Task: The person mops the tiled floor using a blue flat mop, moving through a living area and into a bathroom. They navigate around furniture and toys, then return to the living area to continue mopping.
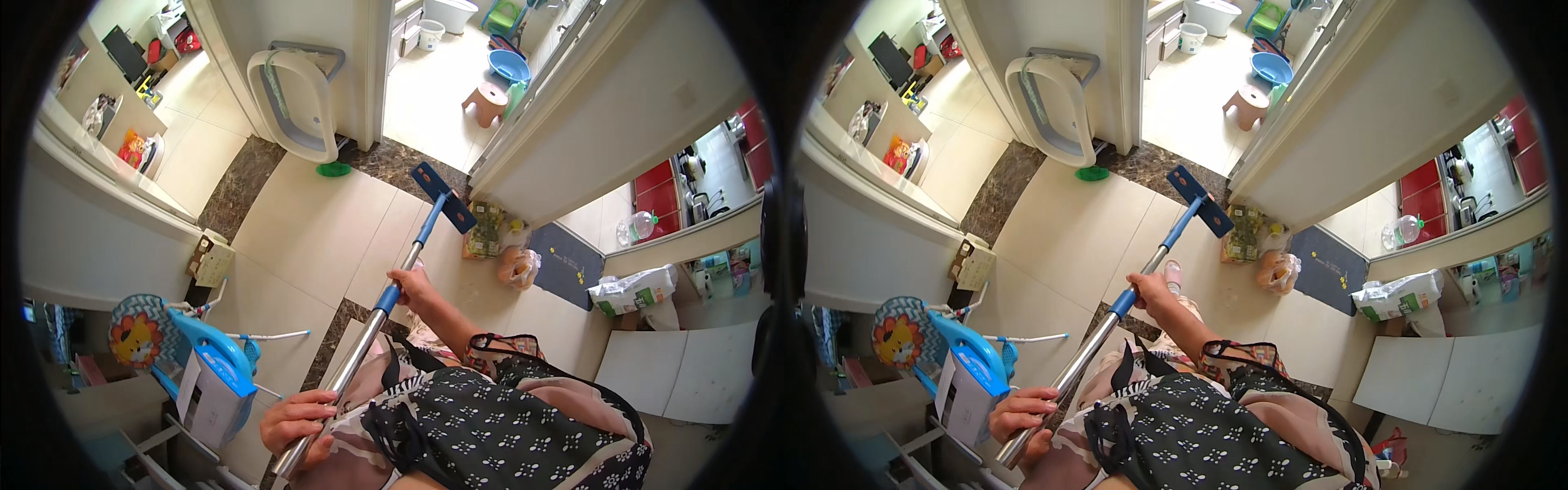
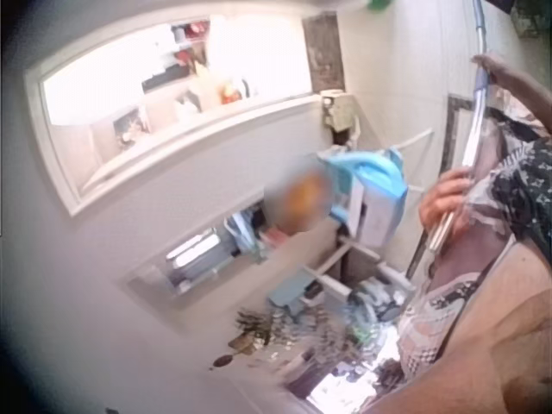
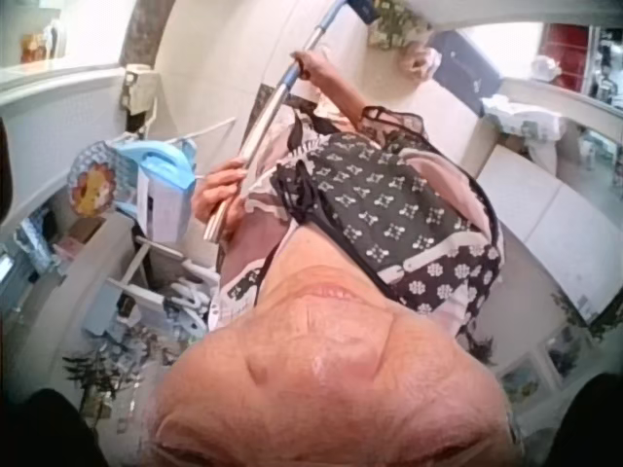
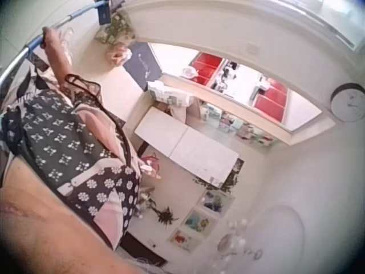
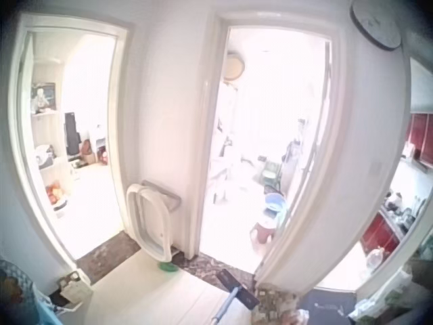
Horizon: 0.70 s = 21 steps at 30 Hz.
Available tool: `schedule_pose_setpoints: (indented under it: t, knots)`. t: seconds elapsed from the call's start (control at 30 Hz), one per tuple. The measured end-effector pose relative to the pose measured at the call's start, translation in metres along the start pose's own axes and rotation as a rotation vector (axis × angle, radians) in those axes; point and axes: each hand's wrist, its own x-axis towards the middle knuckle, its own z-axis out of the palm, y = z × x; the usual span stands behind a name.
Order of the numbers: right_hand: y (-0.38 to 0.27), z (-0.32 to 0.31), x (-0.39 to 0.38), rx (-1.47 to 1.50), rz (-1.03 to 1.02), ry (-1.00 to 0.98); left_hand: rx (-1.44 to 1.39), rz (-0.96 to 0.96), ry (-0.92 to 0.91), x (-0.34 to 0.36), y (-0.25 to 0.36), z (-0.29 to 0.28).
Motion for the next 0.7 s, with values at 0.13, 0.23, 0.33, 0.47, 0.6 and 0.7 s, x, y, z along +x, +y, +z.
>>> schedule_pose_setpoints:
  t: [0.13,0.23,0.33,0.47,0.6,0.7]
  knots:
    - [-0.079,-0.014,0.084,0.055,-0.026,-0.007,0.026,-0.044,0.086,0.076,-0.063,0.045]
    - [-0.156,-0.026,0.164,0.08,-0.069,0.007,-0.004,-0.146,0.227,0.141,-0.128,0.092]
    - [-0.225,-0.033,0.225,0.267,-0.081,-0.038,0.059,-0.134,0.081,0.208,-0.206,0.129]
    - [-0.295,-0.04,0.308,0.456,0.029,-0.096,0.038,-0.226,0.107,0.288,-0.319,0.187]
    - [-0.323,-0.068,0.398,0.38,-0.053,-0.048,0.074,-0.334,0.017,0.351,-0.412,0.239]
    - [-0.343,-0.072,0.439,0.5,0.07,-0.013,0.125,-0.343,0.036,0.389,-0.466,0.247]
